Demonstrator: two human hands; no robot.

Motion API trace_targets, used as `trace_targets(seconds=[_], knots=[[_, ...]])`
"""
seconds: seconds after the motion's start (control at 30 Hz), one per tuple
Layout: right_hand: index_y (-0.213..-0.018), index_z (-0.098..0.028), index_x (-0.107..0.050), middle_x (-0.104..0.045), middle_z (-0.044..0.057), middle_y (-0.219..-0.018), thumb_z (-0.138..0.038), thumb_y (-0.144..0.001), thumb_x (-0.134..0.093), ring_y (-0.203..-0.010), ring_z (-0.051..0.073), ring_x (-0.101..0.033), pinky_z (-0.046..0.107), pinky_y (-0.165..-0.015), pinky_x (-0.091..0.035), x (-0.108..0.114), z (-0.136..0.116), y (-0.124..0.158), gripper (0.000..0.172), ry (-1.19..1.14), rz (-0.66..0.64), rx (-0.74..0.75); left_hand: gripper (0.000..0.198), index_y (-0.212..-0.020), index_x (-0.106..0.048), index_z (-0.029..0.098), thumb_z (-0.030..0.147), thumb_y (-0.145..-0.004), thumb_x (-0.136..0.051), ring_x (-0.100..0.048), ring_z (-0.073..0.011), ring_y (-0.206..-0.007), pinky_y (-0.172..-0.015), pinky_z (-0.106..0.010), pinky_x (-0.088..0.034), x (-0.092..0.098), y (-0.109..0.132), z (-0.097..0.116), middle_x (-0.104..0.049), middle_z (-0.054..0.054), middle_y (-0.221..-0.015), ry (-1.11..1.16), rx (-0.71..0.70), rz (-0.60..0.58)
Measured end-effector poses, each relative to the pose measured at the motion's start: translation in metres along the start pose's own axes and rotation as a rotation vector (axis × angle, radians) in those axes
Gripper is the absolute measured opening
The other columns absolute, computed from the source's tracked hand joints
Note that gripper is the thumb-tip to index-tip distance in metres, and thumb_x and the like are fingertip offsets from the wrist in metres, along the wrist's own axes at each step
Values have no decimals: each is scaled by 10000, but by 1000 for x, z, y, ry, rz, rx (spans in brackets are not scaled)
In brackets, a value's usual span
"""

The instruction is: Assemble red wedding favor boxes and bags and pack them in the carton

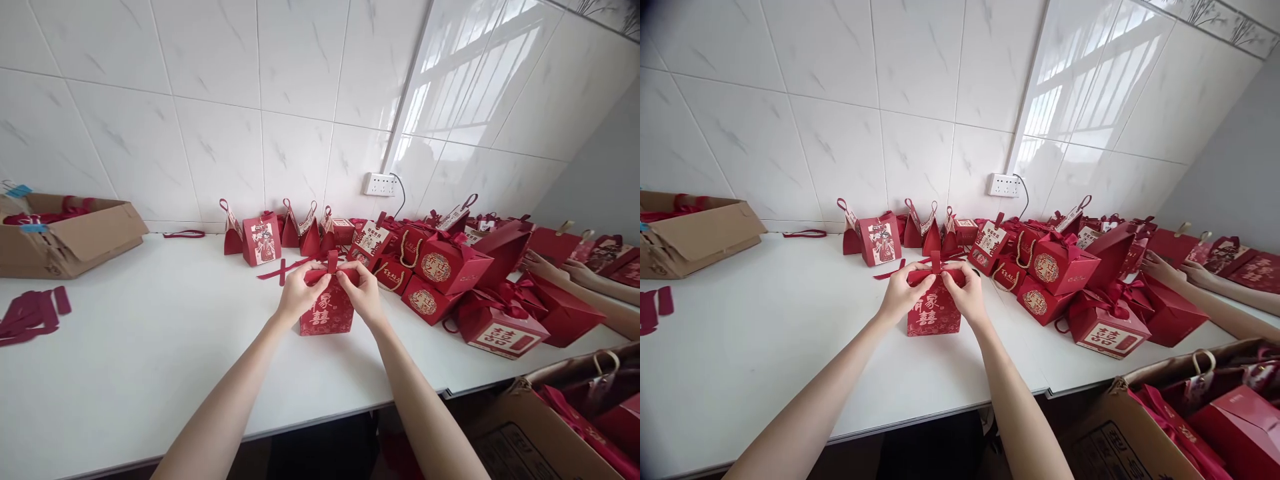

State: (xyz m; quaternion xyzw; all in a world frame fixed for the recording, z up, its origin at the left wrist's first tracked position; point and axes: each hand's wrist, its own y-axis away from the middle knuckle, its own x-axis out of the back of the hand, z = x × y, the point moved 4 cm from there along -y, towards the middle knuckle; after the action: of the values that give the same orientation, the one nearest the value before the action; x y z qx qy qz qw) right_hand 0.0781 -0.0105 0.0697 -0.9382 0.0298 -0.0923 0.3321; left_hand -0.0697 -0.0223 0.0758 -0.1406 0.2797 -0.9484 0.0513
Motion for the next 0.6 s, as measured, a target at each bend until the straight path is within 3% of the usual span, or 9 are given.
trace_targets(seconds=[0.4,0.6], knots=[[-776,-216,-505,-619,2,-781,-307,-817,-524,-727,152,-589,286,-706,-471,-3,-4,3,102,15,11,31,182,-754,-647,194,373,-748,-612,-656,-201,-778,-734,-308,-506,-3,4,-4,-701,-29,-769,18,44,79],[-1006,-240,-458,-620,13,-887,-355,-798,-563,-774,165,-597,302,-713,-484,1,1,12,260,-39,-36,-48,221,-786,-639,180,393,-728,-634,-642,-206,-845,-790,-308,-486,-4,5,-7,-694,-45,-828,73,59,99]])
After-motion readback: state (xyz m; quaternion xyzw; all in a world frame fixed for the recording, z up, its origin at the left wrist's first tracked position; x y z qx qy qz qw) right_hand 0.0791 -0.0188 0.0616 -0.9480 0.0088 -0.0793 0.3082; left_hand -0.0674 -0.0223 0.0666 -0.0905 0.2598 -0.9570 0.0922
